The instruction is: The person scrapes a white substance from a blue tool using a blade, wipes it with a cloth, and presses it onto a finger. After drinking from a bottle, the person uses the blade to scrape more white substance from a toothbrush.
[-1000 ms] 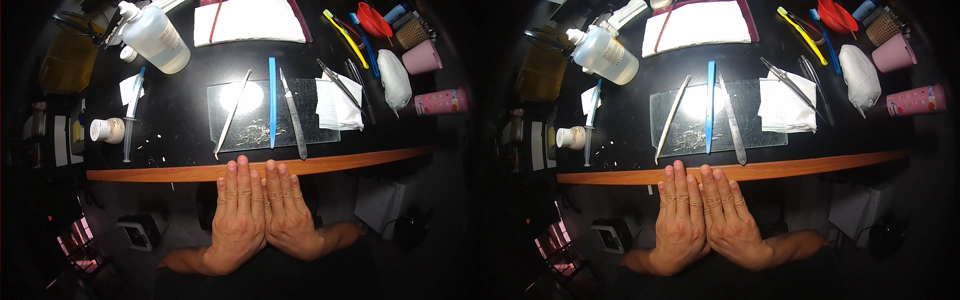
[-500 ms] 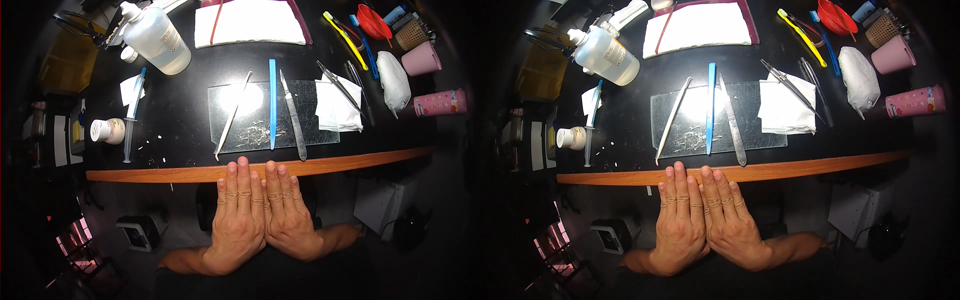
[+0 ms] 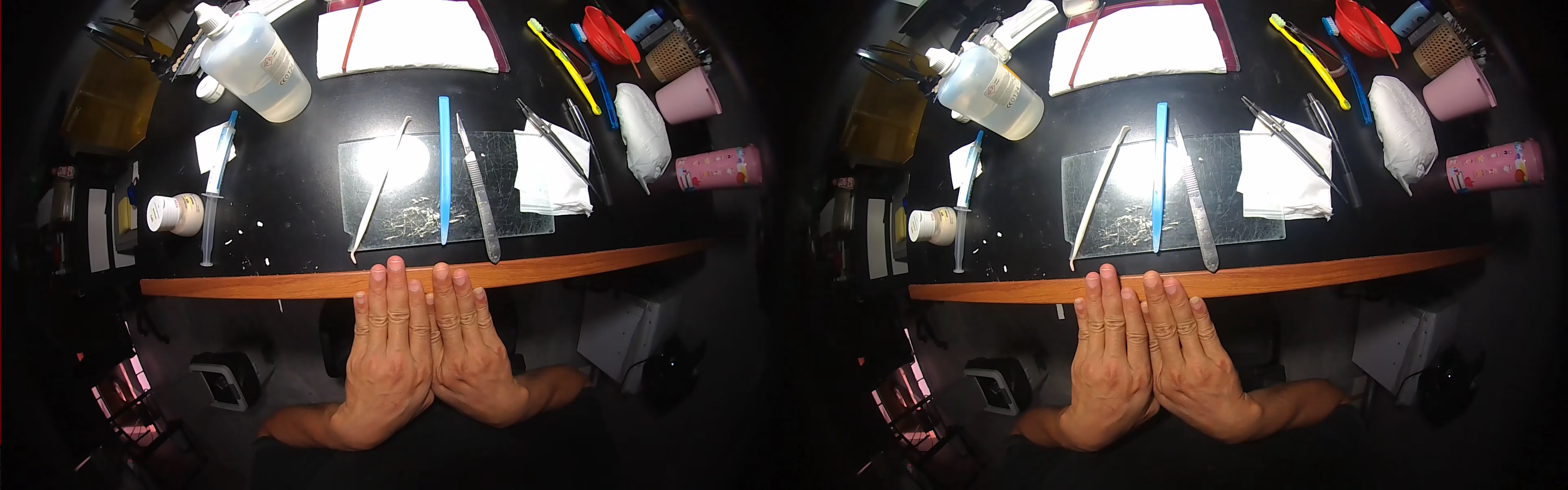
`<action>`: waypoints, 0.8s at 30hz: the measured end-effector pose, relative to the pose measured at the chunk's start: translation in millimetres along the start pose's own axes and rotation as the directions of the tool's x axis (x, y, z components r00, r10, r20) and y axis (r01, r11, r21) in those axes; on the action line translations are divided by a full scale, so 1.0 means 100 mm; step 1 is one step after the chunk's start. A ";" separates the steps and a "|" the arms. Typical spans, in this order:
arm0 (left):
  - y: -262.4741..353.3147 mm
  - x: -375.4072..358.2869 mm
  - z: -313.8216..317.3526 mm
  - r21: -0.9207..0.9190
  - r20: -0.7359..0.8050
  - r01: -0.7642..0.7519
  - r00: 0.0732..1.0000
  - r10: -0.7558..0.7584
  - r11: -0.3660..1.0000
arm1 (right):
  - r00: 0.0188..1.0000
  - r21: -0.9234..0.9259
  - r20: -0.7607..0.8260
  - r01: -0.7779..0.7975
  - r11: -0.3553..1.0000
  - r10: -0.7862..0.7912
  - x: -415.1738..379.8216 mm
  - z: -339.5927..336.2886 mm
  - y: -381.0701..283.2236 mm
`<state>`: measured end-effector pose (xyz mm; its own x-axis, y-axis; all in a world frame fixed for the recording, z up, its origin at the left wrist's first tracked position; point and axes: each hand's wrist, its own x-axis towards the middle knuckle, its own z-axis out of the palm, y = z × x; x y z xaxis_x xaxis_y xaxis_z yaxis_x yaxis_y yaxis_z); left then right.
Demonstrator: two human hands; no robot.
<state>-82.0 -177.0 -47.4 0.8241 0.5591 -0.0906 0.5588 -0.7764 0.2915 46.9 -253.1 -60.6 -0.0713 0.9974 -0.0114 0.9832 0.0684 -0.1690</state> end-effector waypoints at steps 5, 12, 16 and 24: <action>0.00 0.00 0.00 0.001 -0.003 0.000 1.000 0.000 1.000 | 1.000 0.002 -0.003 -0.001 1.000 0.001 0.00 0.02 0.00; 0.00 0.01 0.00 0.009 -0.011 0.002 1.000 -0.002 1.000 | 1.000 -0.009 0.004 0.005 1.000 -0.005 0.00 0.01 0.01; 0.00 0.00 0.01 0.001 -0.009 0.004 1.000 -0.004 1.000 | 1.000 0.001 -0.004 0.003 1.000 -0.003 0.00 0.01 0.00; 0.00 0.00 0.01 -0.013 -0.014 0.003 1.000 -0.003 1.000 | 1.000 0.005 0.005 -0.003 1.000 0.003 0.00 -0.01 0.01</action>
<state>-82.4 -177.3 -48.0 0.8211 0.5653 -0.0785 0.5598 -0.7710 0.3036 47.5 -252.7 -60.0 -0.0690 0.9975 -0.0165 0.9827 0.0652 -0.1734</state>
